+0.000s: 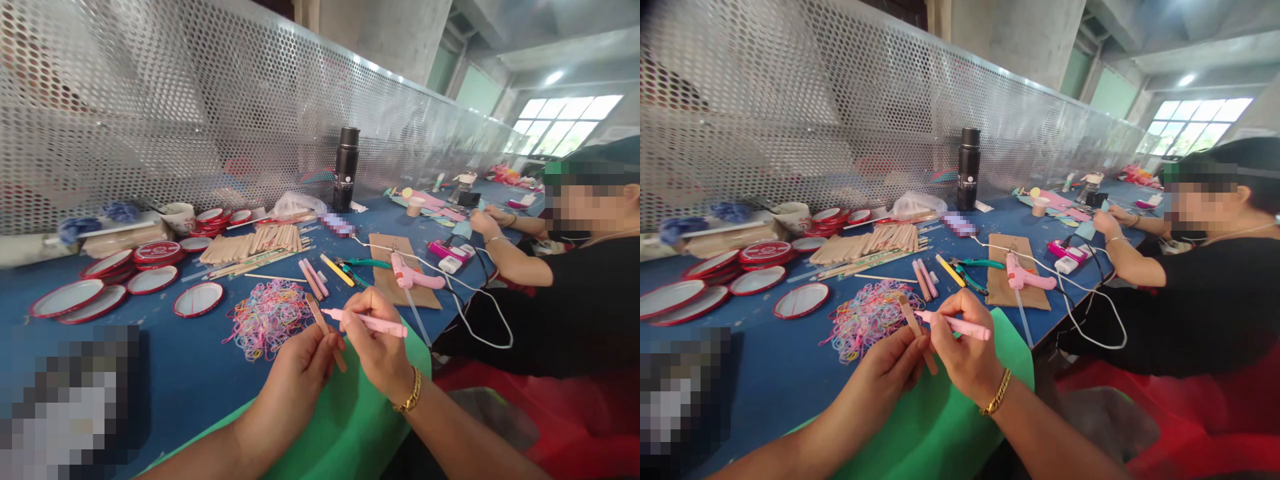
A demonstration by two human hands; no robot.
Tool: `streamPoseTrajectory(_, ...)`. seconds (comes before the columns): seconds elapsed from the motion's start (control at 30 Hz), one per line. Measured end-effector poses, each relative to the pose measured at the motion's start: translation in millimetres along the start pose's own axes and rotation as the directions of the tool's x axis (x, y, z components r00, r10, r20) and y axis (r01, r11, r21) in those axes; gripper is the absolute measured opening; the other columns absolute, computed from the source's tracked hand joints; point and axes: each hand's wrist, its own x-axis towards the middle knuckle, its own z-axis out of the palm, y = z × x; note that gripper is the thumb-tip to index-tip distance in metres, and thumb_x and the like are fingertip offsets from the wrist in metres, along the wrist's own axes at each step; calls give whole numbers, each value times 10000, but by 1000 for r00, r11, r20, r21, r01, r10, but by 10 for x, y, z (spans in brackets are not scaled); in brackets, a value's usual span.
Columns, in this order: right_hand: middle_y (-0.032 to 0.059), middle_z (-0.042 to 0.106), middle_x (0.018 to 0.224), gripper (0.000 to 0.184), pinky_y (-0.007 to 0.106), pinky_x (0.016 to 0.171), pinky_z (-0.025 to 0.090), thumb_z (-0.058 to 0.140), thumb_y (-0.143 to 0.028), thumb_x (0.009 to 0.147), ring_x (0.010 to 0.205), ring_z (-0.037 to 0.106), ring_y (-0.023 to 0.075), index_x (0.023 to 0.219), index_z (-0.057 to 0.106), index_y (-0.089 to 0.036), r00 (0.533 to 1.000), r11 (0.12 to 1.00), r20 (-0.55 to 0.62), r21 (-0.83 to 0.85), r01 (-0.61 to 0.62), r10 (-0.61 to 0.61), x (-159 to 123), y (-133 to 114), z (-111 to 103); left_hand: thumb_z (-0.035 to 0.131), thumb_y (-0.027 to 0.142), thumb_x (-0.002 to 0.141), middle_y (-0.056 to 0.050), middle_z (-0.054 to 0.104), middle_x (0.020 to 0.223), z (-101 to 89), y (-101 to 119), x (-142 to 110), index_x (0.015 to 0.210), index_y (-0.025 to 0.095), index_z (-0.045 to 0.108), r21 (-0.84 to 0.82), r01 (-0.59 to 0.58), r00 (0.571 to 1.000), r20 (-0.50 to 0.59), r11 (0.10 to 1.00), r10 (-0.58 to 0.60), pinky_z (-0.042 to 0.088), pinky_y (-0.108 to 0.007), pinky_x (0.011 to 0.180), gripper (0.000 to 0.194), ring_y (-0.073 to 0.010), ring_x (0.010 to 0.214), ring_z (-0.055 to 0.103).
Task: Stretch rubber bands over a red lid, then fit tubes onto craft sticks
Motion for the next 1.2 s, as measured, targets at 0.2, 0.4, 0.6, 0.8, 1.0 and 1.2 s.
streamPoseTrajectory(0.2, 3, 591, 720, 156, 305, 601, 484, 597, -277, 929, 654, 595, 169, 789, 544, -233, 998, 1000, 67, 17, 7, -9, -15, -40, 6, 519, 660, 920, 64, 394, 590, 10, 24, 4, 717, 203, 546, -33, -18, 999, 33, 999, 19, 246, -235, 478, 501, -106, 508, 298)
streamPoseTrajectory(0.4, -3, 585, 702, 165, 301, 597, 473, 611, -262, 913, 654, 590, 170, 765, 545, -232, 999, 999, 44, -29, 18, -16, -5, -57, 3, 512, 623, 943, 58, 403, 594, 3, -33, 0, 728, 200, 556, -12, -34, 999, 28, 999, 35, 243, -237, 478, 476, -109, 511, 307)
streamPoseTrajectory(0.6, -8, 571, 701, 175, 314, 636, 472, 568, -219, 928, 652, 572, 161, 758, 530, -230, 1000, 1000, -1, -11, 12, -12, -4, -6, -1, 531, 617, 939, 58, 417, 580, -5, -42, -7, 728, 206, 550, -6, -17, 1000, 12, 1000, 17, 239, -234, 466, 462, -111, 505, 317)
streamPoseTrajectory(0.8, -6, 590, 716, 142, 289, 602, 477, 603, -247, 910, 655, 592, 158, 781, 549, -224, 998, 999, 49, -20, 44, -43, -12, -43, 12, 509, 677, 924, 66, 391, 588, 4, -12, 10, 723, 203, 545, -26, -34, 999, 34, 999, 35, 240, -234, 467, 516, -107, 509, 301)
streamPoseTrajectory(1.0, -15, 582, 695, 160, 295, 628, 480, 579, -206, 911, 641, 584, 151, 756, 542, -219, 999, 999, -10, -24, 38, -38, -2, -7, 8, 516, 704, 903, 68, 398, 598, 5, -35, 10, 747, 205, 540, -40, -6, 1000, 25, 999, 7, 235, -235, 466, 524, -106, 510, 291)
streamPoseTrajectory(1.2, -8, 594, 712, 143, 289, 616, 475, 593, -212, 897, 648, 590, 152, 761, 550, -216, 998, 998, 19, -12, 60, -60, -12, -16, 5, 510, 704, 906, 67, 384, 589, -4, -30, 6, 717, 203, 541, -27, -13, 999, 34, 1000, 14, 224, -240, 468, 536, -108, 513, 289)
